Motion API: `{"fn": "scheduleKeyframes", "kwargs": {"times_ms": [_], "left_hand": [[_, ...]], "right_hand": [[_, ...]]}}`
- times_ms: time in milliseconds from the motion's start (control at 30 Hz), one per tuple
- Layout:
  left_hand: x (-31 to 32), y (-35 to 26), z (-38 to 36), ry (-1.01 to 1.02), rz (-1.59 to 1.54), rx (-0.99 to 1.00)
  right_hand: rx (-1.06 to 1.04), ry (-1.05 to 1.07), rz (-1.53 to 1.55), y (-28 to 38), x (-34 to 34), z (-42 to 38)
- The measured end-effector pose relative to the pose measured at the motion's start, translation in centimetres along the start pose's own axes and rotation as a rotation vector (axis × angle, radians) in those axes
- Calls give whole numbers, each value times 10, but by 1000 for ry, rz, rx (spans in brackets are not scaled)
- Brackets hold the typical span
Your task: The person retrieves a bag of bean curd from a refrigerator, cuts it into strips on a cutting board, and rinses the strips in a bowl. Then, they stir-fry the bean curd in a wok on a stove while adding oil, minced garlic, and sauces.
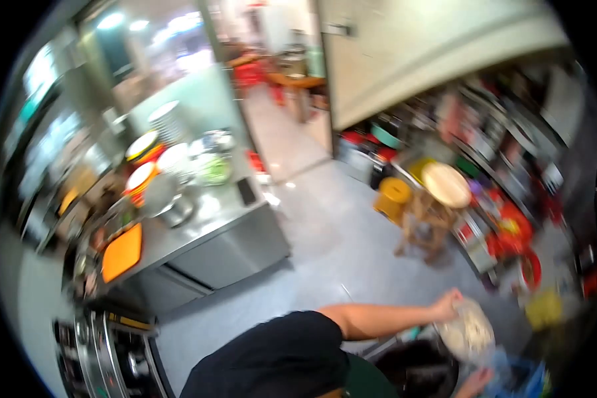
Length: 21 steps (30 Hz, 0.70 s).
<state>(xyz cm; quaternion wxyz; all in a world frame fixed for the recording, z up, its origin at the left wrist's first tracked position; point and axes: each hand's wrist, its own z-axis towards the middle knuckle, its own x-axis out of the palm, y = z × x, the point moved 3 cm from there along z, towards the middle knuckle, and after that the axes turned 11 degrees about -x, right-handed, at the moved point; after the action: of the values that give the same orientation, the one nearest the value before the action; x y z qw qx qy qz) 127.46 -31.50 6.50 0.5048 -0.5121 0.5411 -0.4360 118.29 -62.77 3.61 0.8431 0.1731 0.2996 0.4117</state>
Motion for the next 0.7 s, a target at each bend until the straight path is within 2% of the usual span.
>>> {"fn": "scheduleKeyframes", "kwargs": {"times_ms": [33,100,133,200,233,267,467,667,700], "left_hand": [[4,15,7,16,-10,-93],[5,19,-6,94,-85,-467],[4,19,-7,98,-84,-460],[6,25,-6,416,-189,-644],[6,24,-10,412,-187,-645],[7,22,-14,372,-205,-603],[14,9,-29,274,-260,-474],[12,-10,-35,283,-232,-380],[12,-11,-36,292,-198,-367]], "right_hand": [[114,222,-346,44,-10,13],[321,587,-623,80,-2,17],[389,737,-688,96,1,21],[466,996,-788,121,13,24],[504,1085,-802,135,16,25],[459,1095,-803,135,17,21],[208,854,-695,125,19,1],[140,700,-686,116,7,-24],[220,639,-688,113,2,-37]]}}
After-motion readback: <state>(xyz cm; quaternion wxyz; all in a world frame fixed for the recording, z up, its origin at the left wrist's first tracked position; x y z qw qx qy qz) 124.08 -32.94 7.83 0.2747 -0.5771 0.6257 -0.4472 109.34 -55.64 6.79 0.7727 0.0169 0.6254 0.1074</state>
